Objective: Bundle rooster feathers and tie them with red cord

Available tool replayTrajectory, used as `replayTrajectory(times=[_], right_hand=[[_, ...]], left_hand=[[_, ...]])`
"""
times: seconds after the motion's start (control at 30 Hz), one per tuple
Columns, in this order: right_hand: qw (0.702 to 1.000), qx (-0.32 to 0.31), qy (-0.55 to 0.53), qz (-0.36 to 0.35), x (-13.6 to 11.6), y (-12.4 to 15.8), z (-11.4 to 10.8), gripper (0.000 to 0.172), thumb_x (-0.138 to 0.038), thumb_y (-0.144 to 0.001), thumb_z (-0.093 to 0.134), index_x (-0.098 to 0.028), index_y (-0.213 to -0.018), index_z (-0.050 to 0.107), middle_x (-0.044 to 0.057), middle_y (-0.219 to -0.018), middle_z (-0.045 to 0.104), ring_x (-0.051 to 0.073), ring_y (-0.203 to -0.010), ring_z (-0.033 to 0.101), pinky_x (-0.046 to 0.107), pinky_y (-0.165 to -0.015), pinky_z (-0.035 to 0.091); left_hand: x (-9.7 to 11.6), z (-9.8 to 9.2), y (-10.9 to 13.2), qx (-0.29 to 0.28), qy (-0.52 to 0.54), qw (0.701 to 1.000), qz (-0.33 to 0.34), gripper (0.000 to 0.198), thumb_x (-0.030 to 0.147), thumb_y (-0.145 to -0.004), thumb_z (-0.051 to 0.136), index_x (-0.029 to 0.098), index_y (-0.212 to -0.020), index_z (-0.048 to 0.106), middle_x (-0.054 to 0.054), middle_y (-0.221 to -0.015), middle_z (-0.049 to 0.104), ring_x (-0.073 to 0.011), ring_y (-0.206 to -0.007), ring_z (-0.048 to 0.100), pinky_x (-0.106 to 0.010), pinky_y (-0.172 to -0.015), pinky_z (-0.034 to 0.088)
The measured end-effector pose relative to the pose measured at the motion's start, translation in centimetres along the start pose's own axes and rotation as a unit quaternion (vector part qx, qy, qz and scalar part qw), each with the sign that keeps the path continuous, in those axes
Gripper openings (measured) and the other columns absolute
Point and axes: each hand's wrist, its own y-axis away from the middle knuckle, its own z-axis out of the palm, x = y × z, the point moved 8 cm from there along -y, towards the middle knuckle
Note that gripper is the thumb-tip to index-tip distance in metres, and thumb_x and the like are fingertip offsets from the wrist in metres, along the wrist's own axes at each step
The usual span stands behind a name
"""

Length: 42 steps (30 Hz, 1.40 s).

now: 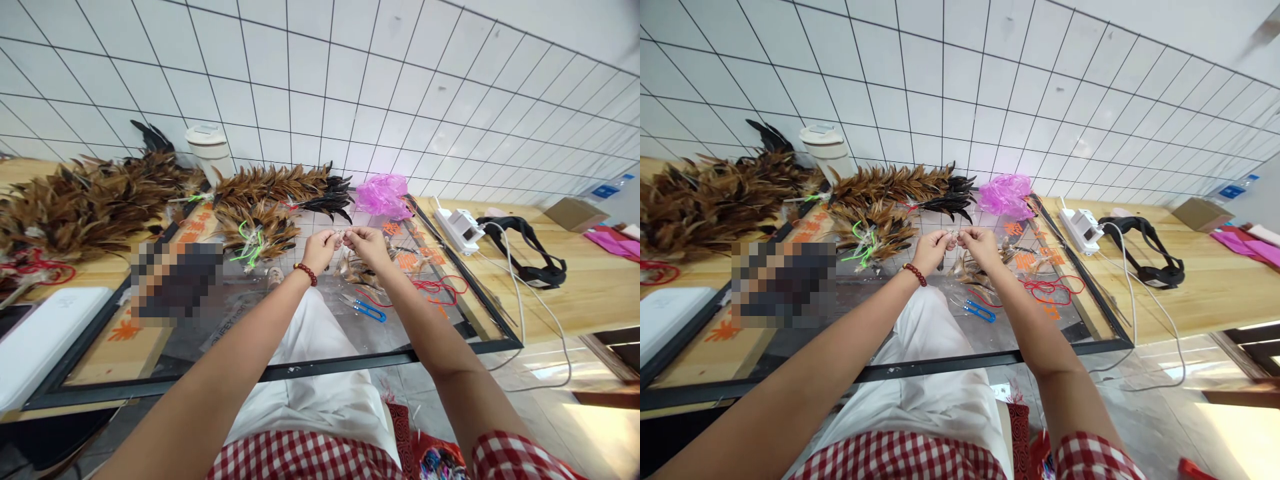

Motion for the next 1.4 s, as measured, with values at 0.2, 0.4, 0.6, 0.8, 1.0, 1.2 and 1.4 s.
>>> replayTrajectory(times=[0.2, 0.4, 0.6, 0.8, 1.0, 1.2, 1.4], right_hand=[[0.938, -0.021, 0.288, -0.192, -3.2, 0.8, 0.2, 0.016, -0.015, -0.080, 0.048, -0.018, -0.081, 0.064, 0.004, -0.075, 0.066, 0.017, -0.073, 0.059, 0.030, -0.074, 0.045], [0.889, -0.016, 0.377, -0.261, -4.0, 1.9, 1.5, 0.022, -0.017, -0.089, 0.043, -0.019, -0.093, 0.065, 0.008, -0.091, 0.068, 0.020, -0.084, 0.059, 0.031, -0.079, 0.041], [0.880, -0.006, 0.387, -0.275, -4.3, 2.1, 1.5, 0.024, -0.023, -0.093, 0.044, -0.020, -0.097, 0.067, 0.008, -0.094, 0.068, 0.021, -0.089, 0.060, 0.032, -0.082, 0.039], [0.897, 0.005, 0.356, -0.262, -4.6, 2.2, 1.2, 0.022, -0.022, -0.092, 0.046, -0.019, -0.095, 0.068, 0.008, -0.092, 0.069, 0.021, -0.088, 0.061, 0.033, -0.082, 0.040], [0.934, 0.044, 0.266, -0.234, -4.3, 1.6, 0.1, 0.019, -0.027, -0.088, 0.053, -0.020, -0.093, 0.071, 0.007, -0.091, 0.069, 0.019, -0.087, 0.062, 0.032, -0.084, 0.045], [0.990, -0.010, 0.062, -0.124, -2.2, 0.3, 0.3, 0.029, -0.040, -0.081, 0.059, -0.020, -0.100, 0.071, 0.004, -0.090, 0.070, 0.017, -0.083, 0.062, 0.031, -0.078, 0.049], [0.988, -0.101, -0.106, -0.039, -1.6, 0.6, 1.7, 0.032, -0.050, -0.069, 0.071, -0.020, -0.078, 0.066, -0.001, -0.066, 0.063, 0.013, -0.059, 0.058, 0.028, -0.060, 0.050]], left_hand=[[1.6, -2.6, 0.0, 0.119, -0.093, 0.988, 0.040, 0.019, 0.020, -0.080, 0.051, 0.018, -0.067, 0.064, -0.007, -0.088, 0.068, -0.0190, -0.089, 0.060, -0.030, -0.087, 0.044], [-0.6, -0.5, 0.1, 0.030, -0.011, 0.998, -0.057, 0.021, 0.028, -0.081, 0.054, 0.017, -0.064, 0.063, -0.002, -0.061, 0.064, -0.0144, -0.060, 0.056, -0.025, -0.062, 0.042], [-2.0, 0.6, 0.0, -0.015, 0.071, 0.994, -0.084, 0.027, 0.037, -0.080, 0.059, 0.016, -0.062, 0.062, -0.001, -0.053, 0.058, -0.0105, -0.049, 0.050, -0.023, -0.054, 0.041], [-1.7, 1.0, 0.3, -0.036, 0.097, 0.990, -0.092, 0.030, 0.039, -0.077, 0.062, 0.016, -0.059, 0.061, 0.000, -0.053, 0.057, -0.0096, -0.049, 0.050, -0.023, -0.054, 0.041], [-1.5, 1.2, 0.3, -0.036, 0.150, 0.982, -0.110, 0.027, 0.040, -0.073, 0.068, 0.015, -0.063, 0.060, 0.002, -0.053, 0.054, -0.0097, -0.053, 0.055, -0.024, -0.059, 0.045], [-1.5, 1.0, 0.5, -0.025, 0.180, 0.972, -0.147, 0.028, 0.041, -0.070, 0.071, 0.015, -0.066, 0.062, 0.000, -0.054, 0.057, -0.0099, -0.051, 0.055, -0.023, -0.054, 0.042], [-0.5, 2.6, 1.3, -0.116, 0.249, 0.949, -0.158, 0.033, 0.042, -0.065, 0.076, 0.014, -0.063, 0.058, 0.001, -0.054, 0.058, -0.0099, -0.054, 0.056, -0.023, -0.058, 0.046]])
